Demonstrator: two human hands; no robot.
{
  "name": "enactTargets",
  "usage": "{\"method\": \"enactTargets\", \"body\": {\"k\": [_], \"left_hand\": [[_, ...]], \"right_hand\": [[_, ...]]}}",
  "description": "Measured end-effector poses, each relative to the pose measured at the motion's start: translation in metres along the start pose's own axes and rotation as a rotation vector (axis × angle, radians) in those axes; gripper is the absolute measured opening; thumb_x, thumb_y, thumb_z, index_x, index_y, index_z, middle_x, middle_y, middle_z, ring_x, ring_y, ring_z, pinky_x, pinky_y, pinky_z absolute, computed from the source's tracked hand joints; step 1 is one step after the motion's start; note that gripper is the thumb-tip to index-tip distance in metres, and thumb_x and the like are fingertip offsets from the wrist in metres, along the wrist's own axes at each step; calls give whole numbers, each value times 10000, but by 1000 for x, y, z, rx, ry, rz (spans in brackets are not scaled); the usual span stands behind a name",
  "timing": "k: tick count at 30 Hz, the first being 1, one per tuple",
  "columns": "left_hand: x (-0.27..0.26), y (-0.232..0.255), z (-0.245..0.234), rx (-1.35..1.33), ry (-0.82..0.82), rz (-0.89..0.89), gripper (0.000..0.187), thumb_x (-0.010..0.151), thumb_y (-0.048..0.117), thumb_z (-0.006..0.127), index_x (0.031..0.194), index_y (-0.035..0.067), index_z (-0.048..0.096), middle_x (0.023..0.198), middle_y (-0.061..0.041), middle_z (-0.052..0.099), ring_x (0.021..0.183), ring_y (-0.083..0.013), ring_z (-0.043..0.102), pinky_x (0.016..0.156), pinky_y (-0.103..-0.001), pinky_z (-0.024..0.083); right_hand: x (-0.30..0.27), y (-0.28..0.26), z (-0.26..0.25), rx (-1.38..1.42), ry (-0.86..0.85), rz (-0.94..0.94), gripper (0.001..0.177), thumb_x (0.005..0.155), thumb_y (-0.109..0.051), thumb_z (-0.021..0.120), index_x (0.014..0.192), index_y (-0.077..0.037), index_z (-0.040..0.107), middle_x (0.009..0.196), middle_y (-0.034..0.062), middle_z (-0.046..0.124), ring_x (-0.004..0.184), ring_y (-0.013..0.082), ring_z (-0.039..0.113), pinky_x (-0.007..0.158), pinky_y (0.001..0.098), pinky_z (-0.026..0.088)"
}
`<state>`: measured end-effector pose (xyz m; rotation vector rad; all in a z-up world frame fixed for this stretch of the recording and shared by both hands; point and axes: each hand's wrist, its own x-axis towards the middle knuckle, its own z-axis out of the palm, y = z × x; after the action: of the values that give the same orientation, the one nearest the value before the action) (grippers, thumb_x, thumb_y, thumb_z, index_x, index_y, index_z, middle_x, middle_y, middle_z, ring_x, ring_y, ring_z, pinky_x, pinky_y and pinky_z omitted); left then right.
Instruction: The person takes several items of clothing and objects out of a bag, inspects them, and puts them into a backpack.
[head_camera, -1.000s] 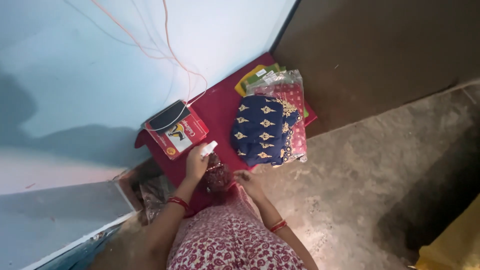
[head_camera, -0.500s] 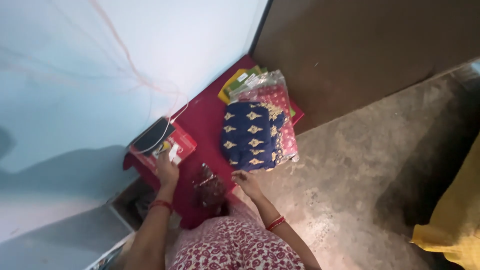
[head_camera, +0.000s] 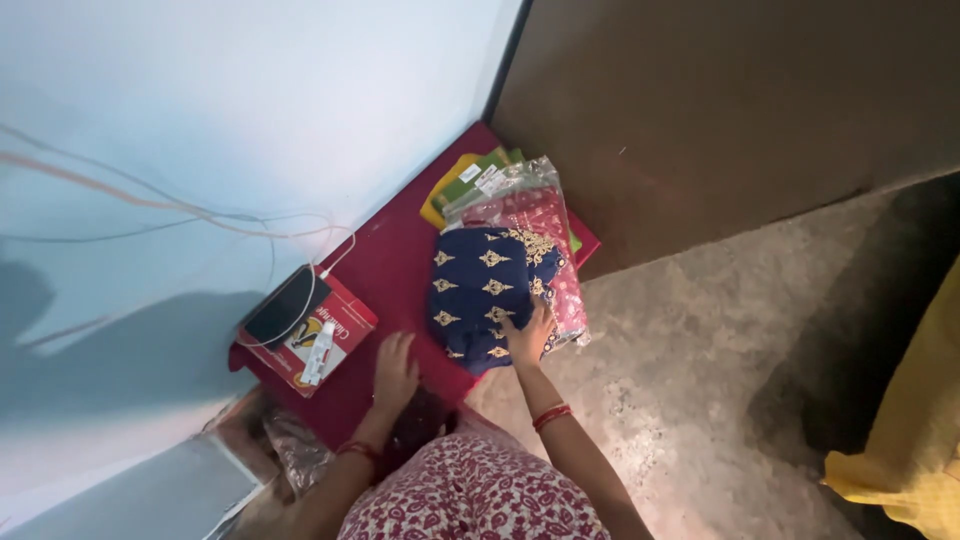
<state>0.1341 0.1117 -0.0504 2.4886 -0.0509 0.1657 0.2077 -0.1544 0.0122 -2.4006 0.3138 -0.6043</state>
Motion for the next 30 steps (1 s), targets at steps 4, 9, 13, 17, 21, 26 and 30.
{"method": "enactTargets", "body": {"k": [4, 9, 13, 17, 21, 26, 30], "left_hand": [[19, -14, 58, -315, -51, 29, 614, 821, 103, 712, 1396, 13, 518, 1406, -232, 543, 1334, -423, 484, 1133, -485, 384], [49, -34, 110, -454, -75, -135, 635, 871, 201, 750, 1415, -4, 494, 1378, -239, 575, 1230, -399, 581, 1057, -436, 453], [76, -26, 113, -738, -148, -315, 674, 891, 288, 772, 1433, -16, 512, 1325, -182, 667, 1204, -282, 666, 1021, -373, 514], [92, -11, 120, -991, -264, -462, 724, 891, 284, 789, 1466, -4, 458, 1318, -157, 654, 1192, -234, 620, 1019, -359, 486], [92, 0, 111, -1082, -255, -501, 740, 817, 248, 846, 1408, -15, 489, 1236, -117, 676, 1109, -199, 649, 966, -348, 505], [84, 15, 45, -1184, -266, -605, 592, 755, 210, 908, 1207, -85, 665, 1053, -124, 736, 883, -219, 698, 811, -364, 557], [41, 0, 1, -1046, -464, -891, 519, 718, 227, 888, 1137, -18, 704, 957, -114, 779, 825, -212, 750, 766, -343, 581]], "right_hand": [[19, 7, 3, 219, -337, 282, 634, 660, -263, 945, 1161, 4, 665, 1007, 125, 701, 931, 314, 697, 851, 400, 537], [28, 20, 2, 290, -328, 345, 447, 751, -282, 905, 1044, 4, 727, 973, 143, 711, 882, 325, 687, 847, 389, 549], [21, 70, 17, 47, 12, 73, 566, 712, -250, 954, 1178, -6, 746, 1261, 219, 583, 1136, 378, 579, 949, 415, 493], [26, 89, 17, -26, -3, 81, 516, 604, -257, 988, 1005, -8, 780, 1396, 241, 457, 1181, 394, 525, 940, 438, 476], [33, 73, 10, 372, -348, 627, 589, 747, -245, 893, 1203, 45, 658, 1204, 203, 654, 1005, 266, 652, 865, 359, 545], [16, 57, 5, 653, -428, 749, 519, 760, -108, 828, 1204, 98, 655, 1039, 200, 741, 896, 262, 698, 808, 373, 577], [-32, 76, 32, 758, -514, 693, 596, 768, -51, 794, 1318, 51, 591, 1173, 164, 717, 1034, 235, 683, 900, 344, 566]]}}
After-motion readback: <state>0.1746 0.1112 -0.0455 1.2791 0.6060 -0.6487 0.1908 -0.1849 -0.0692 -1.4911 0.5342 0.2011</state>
